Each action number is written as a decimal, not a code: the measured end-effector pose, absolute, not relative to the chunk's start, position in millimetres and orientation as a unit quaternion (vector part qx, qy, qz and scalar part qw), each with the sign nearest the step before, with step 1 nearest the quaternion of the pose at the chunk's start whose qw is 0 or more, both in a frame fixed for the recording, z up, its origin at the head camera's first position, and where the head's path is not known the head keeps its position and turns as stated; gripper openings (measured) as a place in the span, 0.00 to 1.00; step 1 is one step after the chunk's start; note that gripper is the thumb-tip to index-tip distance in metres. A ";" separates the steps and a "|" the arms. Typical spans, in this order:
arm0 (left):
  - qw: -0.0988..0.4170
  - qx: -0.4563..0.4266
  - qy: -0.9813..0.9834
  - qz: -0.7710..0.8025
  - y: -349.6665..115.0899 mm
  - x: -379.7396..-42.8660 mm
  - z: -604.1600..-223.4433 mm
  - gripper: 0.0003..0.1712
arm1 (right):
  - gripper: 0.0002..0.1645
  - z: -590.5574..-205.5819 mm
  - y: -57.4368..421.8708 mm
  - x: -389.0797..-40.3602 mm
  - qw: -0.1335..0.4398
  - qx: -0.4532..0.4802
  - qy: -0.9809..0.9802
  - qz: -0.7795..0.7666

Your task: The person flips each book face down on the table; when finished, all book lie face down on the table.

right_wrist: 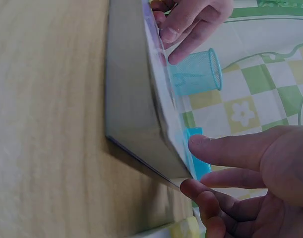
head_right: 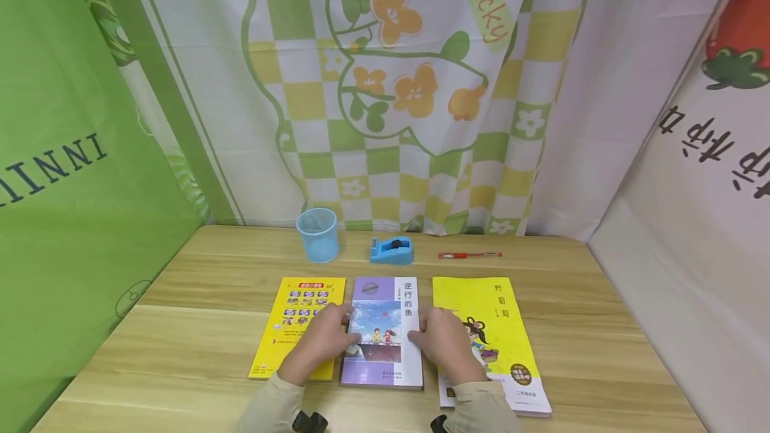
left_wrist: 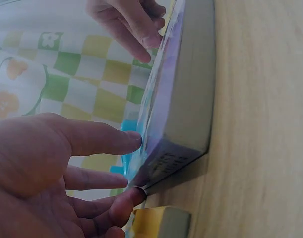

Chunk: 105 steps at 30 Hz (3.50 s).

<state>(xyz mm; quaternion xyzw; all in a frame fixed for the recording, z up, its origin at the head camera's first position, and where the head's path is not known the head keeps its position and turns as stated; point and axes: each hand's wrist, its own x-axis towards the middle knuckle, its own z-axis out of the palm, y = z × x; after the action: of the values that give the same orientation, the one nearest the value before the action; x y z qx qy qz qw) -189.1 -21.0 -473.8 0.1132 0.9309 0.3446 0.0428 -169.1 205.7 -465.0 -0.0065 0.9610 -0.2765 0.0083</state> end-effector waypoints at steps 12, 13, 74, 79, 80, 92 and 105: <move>0.033 0.109 0.937 0.330 -17.5 -188.4 -475.2 0.20 | 0.18 -469.3 200.9 -166.2 -0.009 -0.030 0.966 -0.256; 0.033 0.109 0.938 0.328 -17.3 -188.5 -475.6 0.21 | 0.17 -469.2 200.8 -166.2 -0.006 -0.029 0.966 -0.257; 0.007 -0.007 0.790 0.613 -20.5 -188.2 -443.6 0.25 | 0.21 -472.2 186.4 -161.2 0.023 -0.040 0.936 -0.348; -0.001 0.011 0.765 0.644 -19.6 -186.4 -436.4 0.23 | 0.21 -477.9 181.3 -161.4 0.024 -0.065 0.919 -0.389; -0.002 0.020 0.760 0.649 -19.4 -185.5 -434.7 0.23 | 0.21 -479.4 180.6 -161.6 0.026 -0.073 0.913 -0.402; 0.007 0.112 0.753 0.648 -10.9 -176.4 -428.4 0.21 | 0.22 -487.7 179.1 -164.1 -0.005 -0.139 0.881 -0.453; 0.014 0.110 0.758 0.643 -9.2 -177.2 -431.2 0.21 | 0.22 -480.0 182.2 -165.3 -0.006 -0.119 0.878 -0.464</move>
<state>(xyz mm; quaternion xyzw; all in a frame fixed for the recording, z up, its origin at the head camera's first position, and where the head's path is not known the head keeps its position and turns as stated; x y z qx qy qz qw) -177.2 -9.2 -431.2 0.1099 0.7577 0.6431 0.0140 -165.3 182.2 -480.0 -0.1192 0.8777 -0.4640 -0.0065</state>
